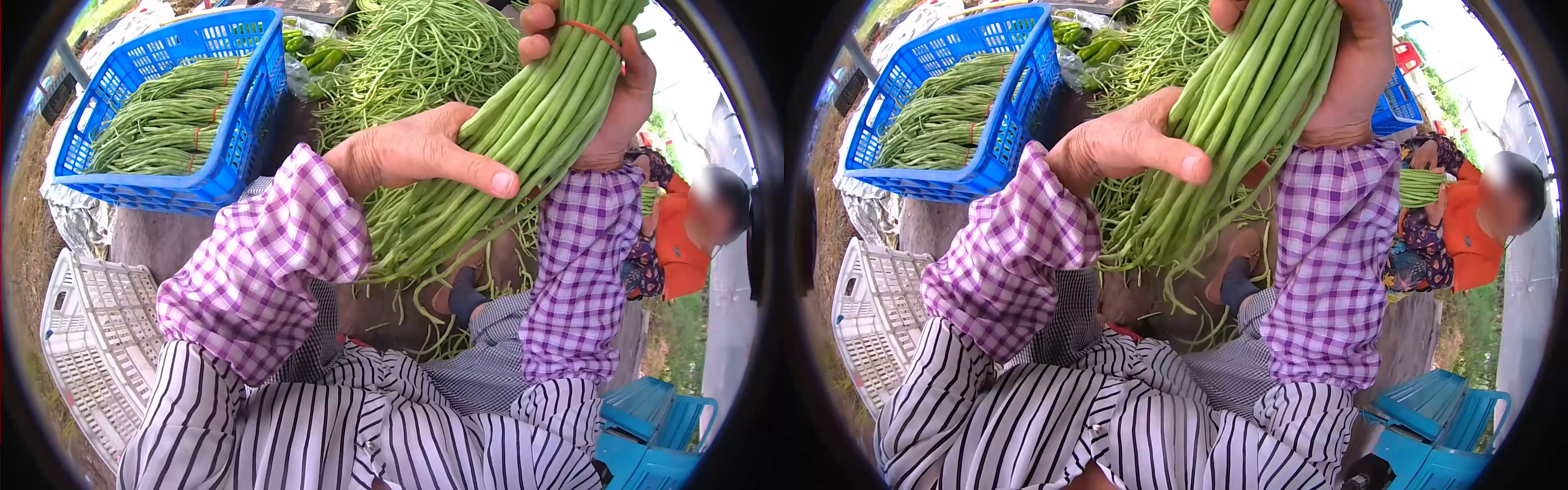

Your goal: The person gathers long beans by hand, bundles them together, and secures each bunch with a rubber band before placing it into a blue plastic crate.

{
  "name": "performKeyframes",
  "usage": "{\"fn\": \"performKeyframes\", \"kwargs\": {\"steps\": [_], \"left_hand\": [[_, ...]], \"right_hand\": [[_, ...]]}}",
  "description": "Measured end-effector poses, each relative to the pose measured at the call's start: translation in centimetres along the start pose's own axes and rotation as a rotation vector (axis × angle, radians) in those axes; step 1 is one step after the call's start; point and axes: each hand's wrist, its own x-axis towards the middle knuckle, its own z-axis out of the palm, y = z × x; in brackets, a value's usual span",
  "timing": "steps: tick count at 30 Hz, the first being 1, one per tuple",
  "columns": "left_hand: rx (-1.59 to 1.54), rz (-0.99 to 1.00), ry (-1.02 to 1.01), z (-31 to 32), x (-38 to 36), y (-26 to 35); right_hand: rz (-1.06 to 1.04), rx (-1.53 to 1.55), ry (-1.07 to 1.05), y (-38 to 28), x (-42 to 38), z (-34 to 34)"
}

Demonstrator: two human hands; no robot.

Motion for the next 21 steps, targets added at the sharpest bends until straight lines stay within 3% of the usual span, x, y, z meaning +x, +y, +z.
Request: {"fn": "performKeyframes", "kwargs": {"steps": [2,4,5,8,10,15,21], "left_hand": [[-0.044,0.004,0.038,0.8,0.0,0.0],[-0.118,-0.017,0.11,0.9,0.1,-0.1],[-0.138,-0.002,0.157,1.0,0.2,0.0],[-0.143,0.059,0.279,0.6,0.4,-0.1],[-0.165,0.115,0.357,0.4,0.6,-0.3],[-0.05,0.186,0.361,0.3,1.3,-1.8],[0.061,0.08,0.217,0.4,1.0,-2.3]], "right_hand": [[-0.027,-0.139,0.23,0.1,-0.3,0.1],[-0.107,-0.467,0.551,0.3,-0.9,0.9],[0.06,-0.657,0.641,-0.2,-1.2,1.8],[0.013,-0.89,0.727,0.8,-3.3,1.0],[0.096,-0.908,0.73,1.6,-4.4,1.8],[0.105,-0.971,0.739,2.9,-5.3,1.2],[0.006,-0.992,0.895,3.8,-3.7,0.8]]}}
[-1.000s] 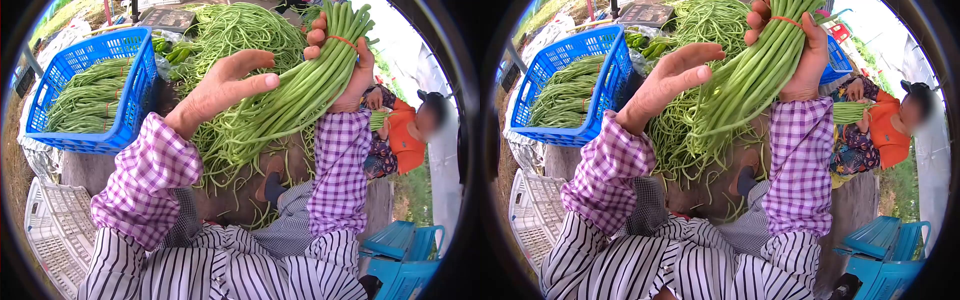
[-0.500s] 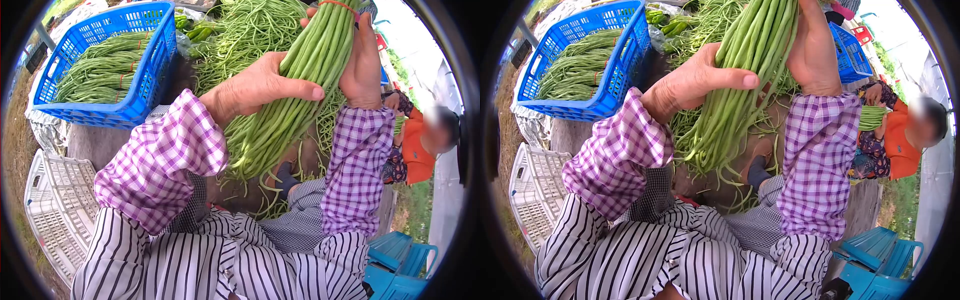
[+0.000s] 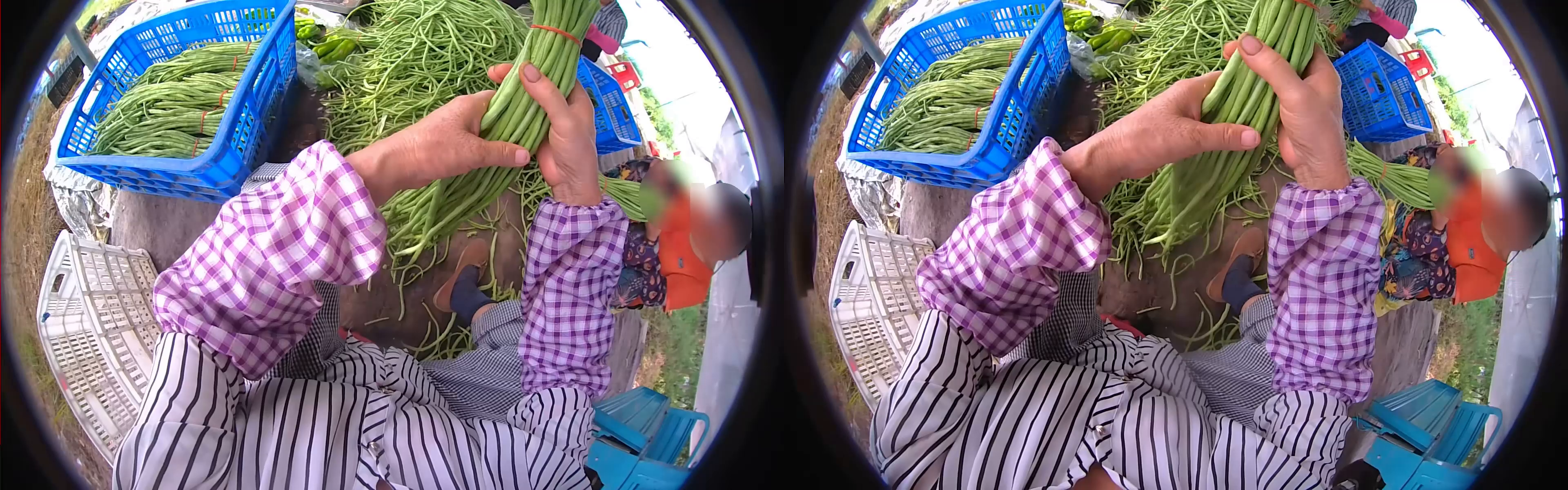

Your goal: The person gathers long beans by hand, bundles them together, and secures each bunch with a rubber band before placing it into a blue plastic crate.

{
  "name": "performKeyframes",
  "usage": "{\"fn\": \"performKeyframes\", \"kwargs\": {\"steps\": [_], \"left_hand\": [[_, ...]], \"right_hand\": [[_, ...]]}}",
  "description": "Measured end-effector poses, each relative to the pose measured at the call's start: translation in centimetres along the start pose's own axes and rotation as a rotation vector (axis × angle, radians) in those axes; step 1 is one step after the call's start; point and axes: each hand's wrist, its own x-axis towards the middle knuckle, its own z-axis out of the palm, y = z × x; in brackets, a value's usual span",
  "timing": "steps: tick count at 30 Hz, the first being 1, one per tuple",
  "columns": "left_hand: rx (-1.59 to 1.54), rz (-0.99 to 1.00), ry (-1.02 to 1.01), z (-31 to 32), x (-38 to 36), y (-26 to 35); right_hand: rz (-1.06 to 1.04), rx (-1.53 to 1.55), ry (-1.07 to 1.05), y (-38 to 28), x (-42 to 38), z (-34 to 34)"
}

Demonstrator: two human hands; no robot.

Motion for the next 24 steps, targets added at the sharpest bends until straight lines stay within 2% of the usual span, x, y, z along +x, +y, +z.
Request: {"fn": "performKeyframes", "kwargs": {"steps": [2,6,9,10,14,17,21,22,24], "left_hand": [[-0.001,-0.072,-0.026,-0.2,0.0,0.4],[-0.001,0.077,0.004,-0.9,0.3,0.2],[0.174,-0.029,-0.02,-1.5,0.4,-0.3],[0.279,-0.018,0.027,-1.2,0.4,-0.4],[0.778,0.33,0.201,-0.4,0.1,-0.4],[0.931,0.298,0.257,-0.8,0.1,0.0],[0.937,0.322,0.232,-0.2,-0.1,0.3],[0.85,0.307,0.095,-0.3,0.0,0.5],[0.53,0.23,0.007,-0.3,0.3,0.7]], "right_hand": [[0.008,0.067,0.002,0.0,0.0,-0.5],[0.01,0.152,0.069,-0.7,-0.6,-2.1],[-0.014,0.175,0.122,-1.4,-1.4,-3.5],[-0.018,0.183,0.139,-1.7,-1.8,-3.8],[-0.058,0.162,0.205,-2.1,-2.7,-5.3],[-0.075,0.171,0.191,-2.4,-3.5,-6.6],[-0.077,0.167,0.172,-3.1,-4.5,-8.1],[-0.07,0.199,0.172,-3.3,-4.8,-8.2],[-0.054,0.228,0.198,-3.5,-5.0,-8.7]]}}
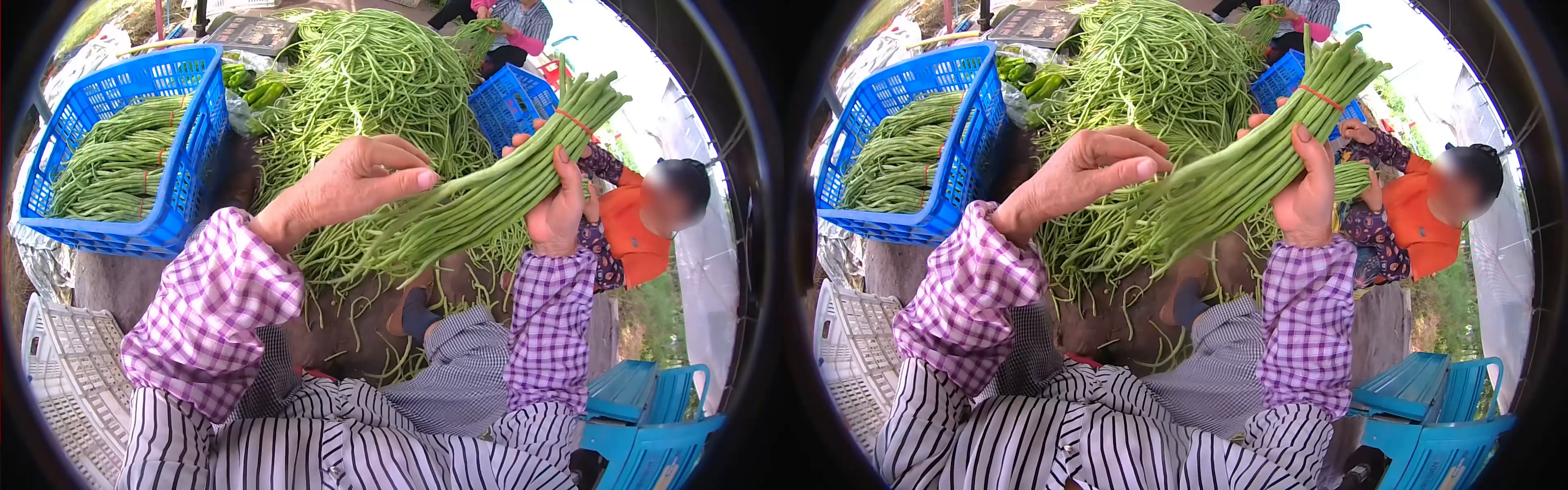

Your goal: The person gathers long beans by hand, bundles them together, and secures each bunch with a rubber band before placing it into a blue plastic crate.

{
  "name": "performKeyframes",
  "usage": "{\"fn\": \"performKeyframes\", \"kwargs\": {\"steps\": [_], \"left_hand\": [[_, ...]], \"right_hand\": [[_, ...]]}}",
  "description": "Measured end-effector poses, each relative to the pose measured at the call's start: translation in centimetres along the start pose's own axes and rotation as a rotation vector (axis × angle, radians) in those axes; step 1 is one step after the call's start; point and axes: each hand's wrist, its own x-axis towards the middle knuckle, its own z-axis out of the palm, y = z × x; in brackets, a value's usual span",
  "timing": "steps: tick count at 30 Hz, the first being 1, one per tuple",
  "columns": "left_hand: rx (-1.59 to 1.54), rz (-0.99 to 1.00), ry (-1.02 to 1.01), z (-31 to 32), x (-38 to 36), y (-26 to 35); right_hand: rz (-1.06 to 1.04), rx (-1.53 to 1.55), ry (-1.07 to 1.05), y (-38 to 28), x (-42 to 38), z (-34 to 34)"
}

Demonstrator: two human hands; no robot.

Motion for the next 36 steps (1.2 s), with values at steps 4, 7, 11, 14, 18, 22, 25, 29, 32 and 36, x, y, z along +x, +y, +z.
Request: {"fn": "performKeyframes", "kwargs": {"steps": [4,7,11,14,18,22,25,29,32,36], "left_hand": [[-0.357,-0.185,-0.12,0.8,0.2,0.7],[-0.56,-0.253,-0.307,2.2,0.2,1.4],[-0.934,-0.277,-0.437,4.6,-0.3,0.4],[-1.104,-0.328,-0.488,4.6,-0.3,1.1],[-0.969,-0.468,-0.335,3.4,-0.3,2.0],[-0.805,-0.455,-0.081,3.8,0.1,1.4],[-0.887,-0.348,0.132,4.9,0.6,0.7],[-0.841,-0.382,0.167,4.0,0.5,0.2],[-0.872,-0.39,0.122,3.4,0.4,-0.4],[-0.861,-0.437,0.183,3.8,0.7,-0.5]], "right_hand": [[0.164,0.369,-0.239,0.5,-1.1,0.1],[0.183,0.473,-0.437,1.4,-1.6,2.0],[0.159,0.404,-0.408,2.4,-1.6,4.2],[0.046,0.088,-0.338,2.5,-0.9,3.9],[-0.288,-0.48,0.082,2.2,-1.2,4.4],[-0.208,-0.648,-0.065,1.6,-3.4,4.8],[-0.136,-0.75,-0.155,3.1,-4.1,6.0],[-0.118,-0.755,-0.097,4.0,-3.7,6.0],[0.133,-0.486,-0.026,3.8,-3.1,5.7],[0.308,-0.133,-0.008,4.3,-2.5,4.4]]}}
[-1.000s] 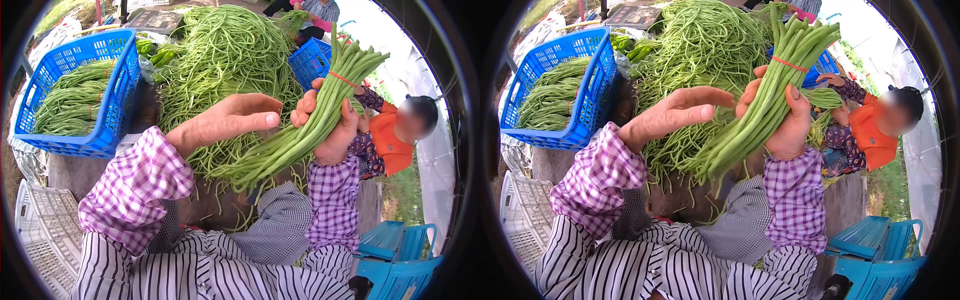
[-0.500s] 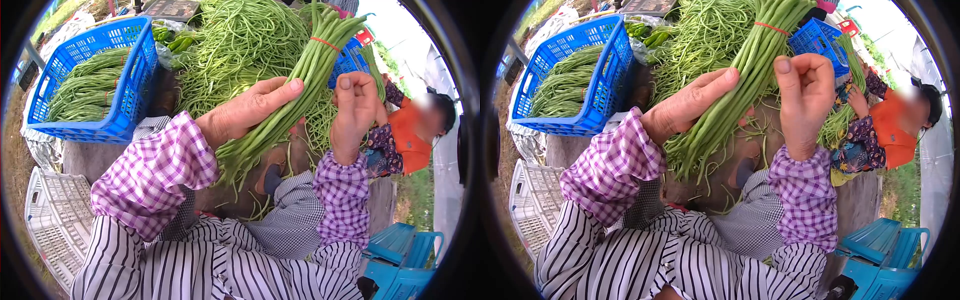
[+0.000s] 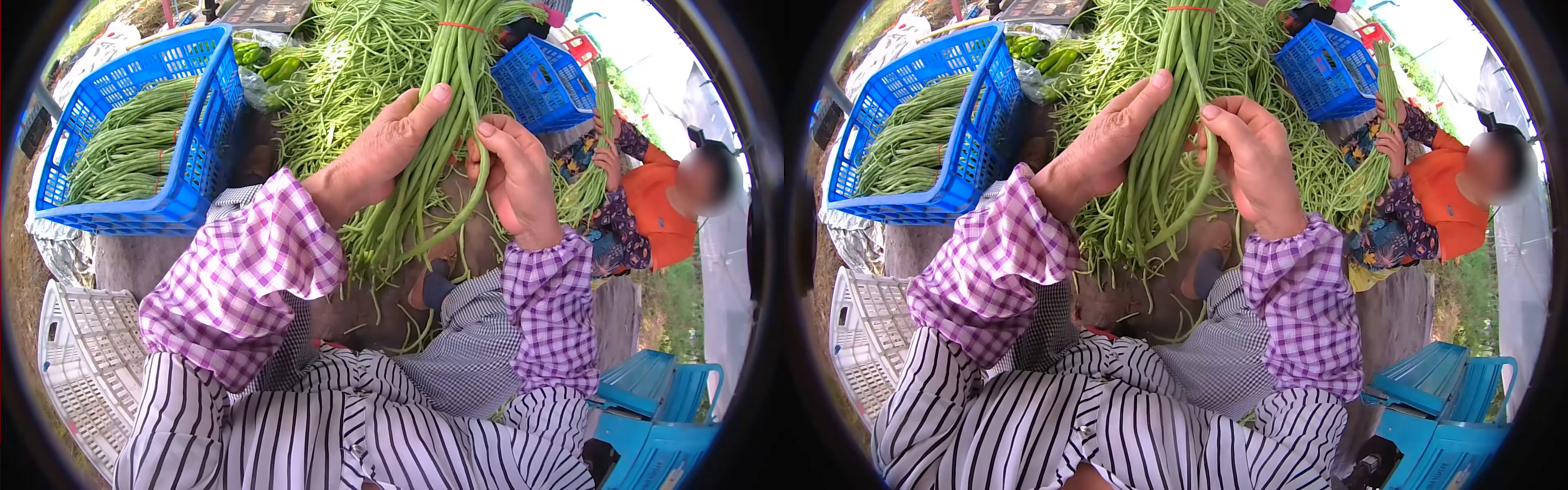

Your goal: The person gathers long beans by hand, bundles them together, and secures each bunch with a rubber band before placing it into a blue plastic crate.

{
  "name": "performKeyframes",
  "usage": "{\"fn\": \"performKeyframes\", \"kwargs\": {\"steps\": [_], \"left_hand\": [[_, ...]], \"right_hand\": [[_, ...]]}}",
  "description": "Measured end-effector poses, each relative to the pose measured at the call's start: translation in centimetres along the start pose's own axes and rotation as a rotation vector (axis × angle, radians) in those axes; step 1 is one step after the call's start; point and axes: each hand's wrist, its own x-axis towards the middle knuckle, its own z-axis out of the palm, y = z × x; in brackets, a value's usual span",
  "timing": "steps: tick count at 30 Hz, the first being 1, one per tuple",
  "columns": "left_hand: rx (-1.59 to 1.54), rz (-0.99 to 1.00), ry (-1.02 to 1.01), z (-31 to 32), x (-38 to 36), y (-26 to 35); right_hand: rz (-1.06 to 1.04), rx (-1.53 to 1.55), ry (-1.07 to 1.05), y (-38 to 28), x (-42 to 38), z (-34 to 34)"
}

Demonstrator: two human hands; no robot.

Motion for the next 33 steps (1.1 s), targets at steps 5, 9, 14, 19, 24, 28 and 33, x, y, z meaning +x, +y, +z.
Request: {"fn": "performKeyframes", "kwargs": {"steps": [5,9,14,19,24,28,33], "left_hand": [[0.106,-0.073,0.093,1.3,-0.7,0.5],[0.016,-0.045,0.152,1.6,-0.8,0.1],[-0.035,0.01,0.312,-0.3,0.6,0.2],[-0.272,0.138,0.502,-5.4,2.7,3.2],[-0.328,0.144,0.368,-8.1,2.8,4.4],[-0.37,0.12,0.129,-8.5,2.6,4.4],[-0.372,0.073,-0.067,-8.7,2.8,4.2]], "right_hand": [[-0.02,-0.027,-0.056,0.0,-0.1,-0.6],[-0.189,-0.377,0.032,0.8,-0.9,1.2],[-0.315,-0.642,0.015,3.3,-3.0,2.8],[-0.207,-0.735,0.011,2.4,-7.1,-0.6],[-0.517,-0.717,0.684,-4.9,-9.8,-14.7],[-0.563,-0.918,0.962,-7.2,-16.4,-25.4],[0.065,-1.532,0.774,-3.3,-25.0,-28.2]]}}
